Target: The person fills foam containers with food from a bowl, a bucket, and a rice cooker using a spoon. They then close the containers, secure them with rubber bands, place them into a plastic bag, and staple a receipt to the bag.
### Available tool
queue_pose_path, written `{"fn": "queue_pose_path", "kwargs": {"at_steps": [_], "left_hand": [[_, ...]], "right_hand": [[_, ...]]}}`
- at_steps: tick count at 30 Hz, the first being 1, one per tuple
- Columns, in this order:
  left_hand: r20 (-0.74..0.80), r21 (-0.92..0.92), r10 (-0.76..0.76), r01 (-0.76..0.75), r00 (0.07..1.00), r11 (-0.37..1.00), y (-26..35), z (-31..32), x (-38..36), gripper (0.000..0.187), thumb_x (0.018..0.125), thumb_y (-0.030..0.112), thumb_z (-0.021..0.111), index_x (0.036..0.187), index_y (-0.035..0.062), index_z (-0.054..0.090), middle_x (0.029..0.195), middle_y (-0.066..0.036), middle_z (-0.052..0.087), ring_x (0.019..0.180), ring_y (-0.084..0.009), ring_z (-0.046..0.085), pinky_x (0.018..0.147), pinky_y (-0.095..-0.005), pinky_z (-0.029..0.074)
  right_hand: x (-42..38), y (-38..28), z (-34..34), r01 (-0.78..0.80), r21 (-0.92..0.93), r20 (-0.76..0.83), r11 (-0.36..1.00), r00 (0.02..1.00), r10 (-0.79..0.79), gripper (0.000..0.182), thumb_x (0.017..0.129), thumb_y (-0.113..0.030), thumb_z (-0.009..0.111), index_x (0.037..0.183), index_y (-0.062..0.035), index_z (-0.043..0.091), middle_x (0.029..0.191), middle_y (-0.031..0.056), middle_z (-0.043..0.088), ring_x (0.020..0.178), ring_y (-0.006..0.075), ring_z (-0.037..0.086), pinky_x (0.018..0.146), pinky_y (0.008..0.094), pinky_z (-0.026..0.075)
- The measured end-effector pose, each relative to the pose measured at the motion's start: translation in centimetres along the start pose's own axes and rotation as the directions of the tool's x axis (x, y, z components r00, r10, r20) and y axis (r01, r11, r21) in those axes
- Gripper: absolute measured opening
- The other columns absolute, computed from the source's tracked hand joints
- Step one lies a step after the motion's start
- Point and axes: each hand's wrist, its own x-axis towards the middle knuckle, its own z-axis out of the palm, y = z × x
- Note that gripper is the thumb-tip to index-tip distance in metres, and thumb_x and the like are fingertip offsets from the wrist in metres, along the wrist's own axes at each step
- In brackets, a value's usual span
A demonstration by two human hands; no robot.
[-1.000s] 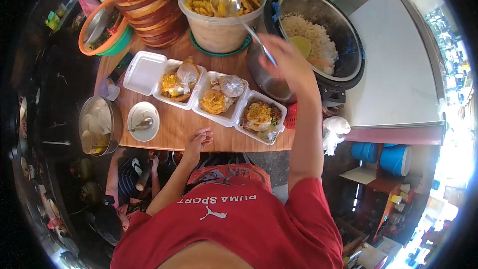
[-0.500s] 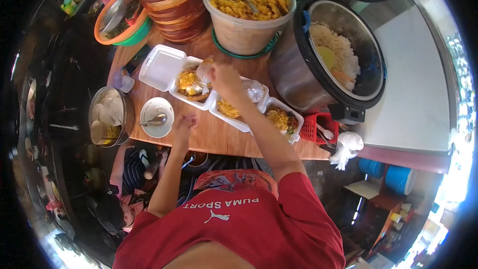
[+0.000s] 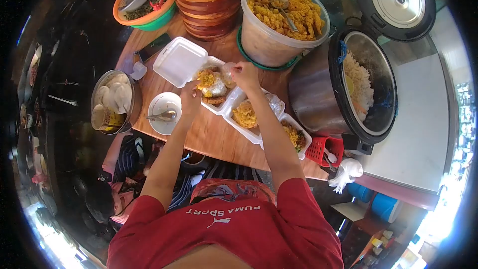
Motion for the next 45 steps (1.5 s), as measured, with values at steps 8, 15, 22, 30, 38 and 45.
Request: {"fn": "queue_pose_path", "kwargs": {"at_steps": [8, 15, 22, 30, 38, 45], "left_hand": [[0.01, 0.005, 0.007, -0.007, 1.0, 1.0, 0.0, 0.4, 1.0, 0.035, 0.071, -0.006, 0.053, 0.103, 0.0041, 0.062, 0.102, -0.015, 0.061, 0.093, -0.0321, 0.055, 0.078, -0.0382, 0.046], [0.018, -0.076, -0.076, 0.077, 0.997, 0.994, 0.7, -0.5, 0.7, 0.032, 0.073, -0.007, 0.053, 0.102, 0.0039, 0.063, 0.1, -0.015, 0.062, 0.089, -0.0284, 0.057, 0.074, -0.0362, 0.049], [0.035, -0.075, 0.027, -0.024, 0.999, 0.997, 1.8, -0.6, 0.6, 0.037, 0.073, -0.011, 0.053, 0.106, 0.004, 0.061, 0.098, -0.012, 0.059, 0.082, -0.0226, 0.058, 0.065, -0.0302, 0.051], [0.182, -0.23, 0.024, 0.019, 0.983, 0.973, 0.7, 0.3, 0.7, 0.027, 0.073, -0.008, 0.059, 0.097, 0.0021, 0.063, 0.085, -0.009, 0.058, 0.073, -0.016, 0.057, 0.062, -0.0267, 0.048], [0.265, -0.017, -0.025, 0.031, 0.964, 0.999, 2.4, 1.6, -0.1, 0.008, 0.074, -0.003, 0.062, 0.081, -0.0007, 0.06, 0.076, -0.01, 0.062, 0.069, -0.0175, 0.059, 0.064, -0.0279, 0.048], [0.111, -0.002, -0.009, 0.01, 0.994, 1.0, 2.3, 1.4, -0.1, 0.011, 0.074, -0.006, 0.06, 0.083, -0.0008, 0.057, 0.075, -0.013, 0.062, 0.07, -0.0213, 0.061, 0.065, -0.0303, 0.048]], "right_hand": [[2.4, -4.4, -3.9, 0.023, 0.348, 0.132, 0.937, 0.988, -0.074, 0.011, 0.084, -0.008, 0.062, 0.084, 0.0033, 0.063, 0.065, 0.0023, 0.059, 0.056, 0.0067, 0.051, 0.052, 0.0216, 0.04], [2.4, -4.4, -4.7, 0.061, 0.225, 0.308, 0.972, 0.942, -0.131, 0.008, 0.084, -0.007, 0.061, 0.086, 0.0003, 0.063, 0.068, 0.0019, 0.06, 0.058, 0.0074, 0.052, 0.054, 0.0231, 0.042], [-2.8, -1.9, 5.5, 0.516, -0.076, -0.002, 0.853, 0.855, -0.518, 0.002, 0.077, -0.003, 0.057, 0.078, -0.004, 0.059, 0.075, 0.0148, 0.062, 0.073, 0.029, 0.061, 0.06, 0.0371, 0.047], [-7.0, -2.8, 6.8, 0.282, -0.101, 0.162, 0.954, 0.951, -0.264, 0.023, 0.077, 0.002, 0.052, 0.1, -0.0014, 0.05, 0.086, 0.0229, 0.061, 0.081, 0.0405, 0.059, 0.067, 0.0466, 0.048], [-6.9, 1.4, 1.3, 0.163, -0.305, -0.046, 0.938, 0.982, -0.185, 0.027, 0.076, 0.0, 0.057, 0.102, -0.0027, 0.053, 0.099, 0.0191, 0.058, 0.093, 0.0352, 0.057, 0.081, 0.0423, 0.047], [-5.4, 3.5, 2.0, 0.093, -0.54, -0.125, 0.837, 0.974, -0.189, 0.022, 0.069, -0.007, 0.069, 0.089, -0.0073, 0.06, 0.092, 0.0127, 0.056, 0.096, 0.0312, 0.053, 0.083, 0.0402, 0.045]]}}
